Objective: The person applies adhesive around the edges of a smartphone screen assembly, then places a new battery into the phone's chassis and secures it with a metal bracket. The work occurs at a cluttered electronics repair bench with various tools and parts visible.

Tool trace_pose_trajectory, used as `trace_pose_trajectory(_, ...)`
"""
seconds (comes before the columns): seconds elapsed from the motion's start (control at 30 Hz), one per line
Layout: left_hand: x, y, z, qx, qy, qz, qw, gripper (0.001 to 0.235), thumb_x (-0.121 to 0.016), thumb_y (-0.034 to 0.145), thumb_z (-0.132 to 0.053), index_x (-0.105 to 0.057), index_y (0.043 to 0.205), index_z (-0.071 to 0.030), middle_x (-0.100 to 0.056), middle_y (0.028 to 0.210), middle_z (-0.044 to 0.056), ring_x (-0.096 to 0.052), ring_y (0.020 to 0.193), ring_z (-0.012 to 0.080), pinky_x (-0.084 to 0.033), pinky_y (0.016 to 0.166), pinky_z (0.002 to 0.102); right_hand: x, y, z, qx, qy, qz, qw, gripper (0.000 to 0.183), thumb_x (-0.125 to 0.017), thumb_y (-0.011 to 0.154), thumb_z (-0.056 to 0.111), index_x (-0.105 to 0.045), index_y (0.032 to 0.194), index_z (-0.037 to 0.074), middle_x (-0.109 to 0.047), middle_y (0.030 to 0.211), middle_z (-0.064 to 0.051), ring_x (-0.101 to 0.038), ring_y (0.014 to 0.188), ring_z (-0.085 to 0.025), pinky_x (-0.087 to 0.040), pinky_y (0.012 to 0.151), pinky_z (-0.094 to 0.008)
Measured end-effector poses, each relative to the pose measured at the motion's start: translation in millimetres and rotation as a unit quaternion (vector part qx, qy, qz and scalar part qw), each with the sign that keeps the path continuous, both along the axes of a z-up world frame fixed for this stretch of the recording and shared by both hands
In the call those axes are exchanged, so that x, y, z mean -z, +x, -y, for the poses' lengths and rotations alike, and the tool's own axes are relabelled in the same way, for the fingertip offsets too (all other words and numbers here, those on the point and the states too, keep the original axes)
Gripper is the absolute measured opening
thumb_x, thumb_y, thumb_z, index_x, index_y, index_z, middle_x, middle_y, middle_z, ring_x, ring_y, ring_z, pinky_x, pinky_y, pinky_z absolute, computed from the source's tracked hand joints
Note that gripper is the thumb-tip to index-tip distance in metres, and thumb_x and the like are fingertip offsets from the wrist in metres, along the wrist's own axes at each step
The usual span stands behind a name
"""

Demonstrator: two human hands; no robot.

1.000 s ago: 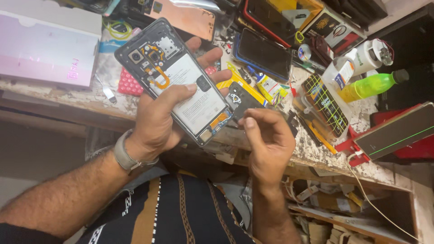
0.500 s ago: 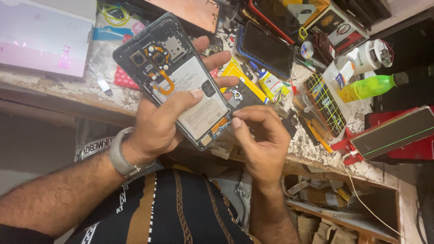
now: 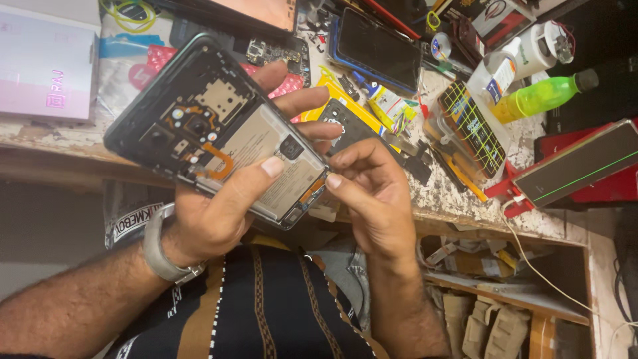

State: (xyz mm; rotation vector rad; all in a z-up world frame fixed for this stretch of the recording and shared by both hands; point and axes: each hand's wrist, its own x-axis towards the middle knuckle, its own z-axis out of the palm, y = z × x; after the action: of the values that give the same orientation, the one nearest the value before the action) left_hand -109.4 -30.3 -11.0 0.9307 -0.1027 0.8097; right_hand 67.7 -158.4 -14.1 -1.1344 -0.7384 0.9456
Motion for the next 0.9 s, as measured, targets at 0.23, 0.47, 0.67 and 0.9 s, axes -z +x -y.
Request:
trace_pose_trajectory(0.23,2,0,3,-0.008,-0.003,-0.002,1.0,0.071,-0.043,0.104,0.0,-0.015,0.169,-0.003,-0.044,0.158,0.027,-0.055,0.142,0.0335,-0.051,0.123,0.049,3,-7,-2,0.017,0.007,-0.026,0.999,0.022,-0.066,0.095,-0.009,-0.06,0.113,0.0,-0.065,0.109,-0.008,-0.063,0.103,-0.014,-0.051,0.094,-0.029)
trace_pose_trajectory(0.47,2,0,5,-0.011,-0.042,0.0,0.999,0.071,-0.043,0.102,0.0,-0.015,0.168,-0.002,-0.043,0.16,0.027,-0.055,0.141,0.0338,-0.049,0.125,0.05,4,-10,-4,0.015,0.013,-0.038,0.999,0.02,-0.066,0.095,-0.009,-0.06,0.112,0.0,-0.065,0.109,-0.008,-0.063,0.103,-0.014,-0.051,0.094,-0.029)
trace_pose_trajectory(0.67,1,5,3,-0.033,-0.049,0.001,0.998,0.068,-0.042,0.102,0.0,-0.018,0.166,-0.001,-0.044,0.156,0.028,-0.056,0.141,0.0343,-0.05,0.123,0.049,10,-9,-10,0.009,0.016,-0.07,0.997,0.018,-0.066,0.097,-0.006,-0.059,0.112,0.002,-0.065,0.109,-0.008,-0.064,0.102,-0.015,-0.053,0.094,-0.031)
trace_pose_trajectory(0.9,-2,13,-8,-0.031,-0.11,0.021,0.993,0.069,-0.04,0.098,0.0,-0.018,0.164,0.0,-0.044,0.157,0.029,-0.057,0.138,0.0363,-0.051,0.118,0.049,12,-17,-6,0.095,0.045,0.221,0.97,0.03,-0.069,0.096,-0.006,-0.062,0.124,0.001,-0.062,0.124,-0.009,-0.064,0.108,-0.014,-0.056,0.095,-0.028)
